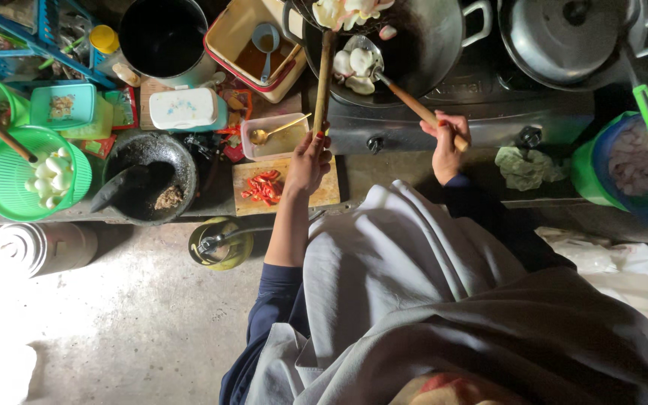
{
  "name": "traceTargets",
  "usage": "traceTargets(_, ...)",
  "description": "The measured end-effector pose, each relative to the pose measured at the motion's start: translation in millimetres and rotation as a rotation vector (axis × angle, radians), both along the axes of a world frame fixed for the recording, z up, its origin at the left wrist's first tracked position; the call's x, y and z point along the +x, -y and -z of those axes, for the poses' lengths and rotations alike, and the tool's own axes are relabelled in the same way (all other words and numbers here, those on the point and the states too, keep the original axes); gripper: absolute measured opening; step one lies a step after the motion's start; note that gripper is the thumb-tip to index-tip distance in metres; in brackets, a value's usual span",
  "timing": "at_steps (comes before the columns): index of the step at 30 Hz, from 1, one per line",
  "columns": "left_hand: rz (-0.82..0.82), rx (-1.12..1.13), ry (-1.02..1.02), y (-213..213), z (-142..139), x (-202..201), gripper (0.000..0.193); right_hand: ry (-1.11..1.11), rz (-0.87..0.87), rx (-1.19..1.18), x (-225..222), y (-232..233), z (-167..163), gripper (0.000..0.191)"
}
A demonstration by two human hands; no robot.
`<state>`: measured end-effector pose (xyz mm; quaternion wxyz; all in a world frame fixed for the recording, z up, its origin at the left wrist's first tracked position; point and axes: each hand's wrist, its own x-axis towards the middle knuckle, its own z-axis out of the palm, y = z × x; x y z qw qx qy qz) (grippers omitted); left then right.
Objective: The person stands at a stove and deep-fries pieces of a white puffy food in a wok of hot oil, stirring and turning them with a wooden spatula. They occasionally lift pieces out with a strainer and continue frying the batch.
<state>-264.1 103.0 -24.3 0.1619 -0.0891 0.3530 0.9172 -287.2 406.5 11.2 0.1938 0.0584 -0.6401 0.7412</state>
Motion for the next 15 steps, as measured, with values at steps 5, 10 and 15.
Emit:
traceTargets(5,-0.024,-0.005,0.020,4.5,5.3,0.3,0.022,0.118,0.058,-0.102,6.9,7.2,1.1,0.014)
traceTargets(10,-0.010,-0.003,-0.018,8.2,11.3,-1.1,0.013,0.362,0.102,-0.365,-17.9,2.4,-4.8,0.025)
traceTargets(15,-0.025,-0.021,0.002,11.7,15.8,-4.2,0.008,0.468,0.126,-0.438,-29.4,-22.3,-17.1,0.036)
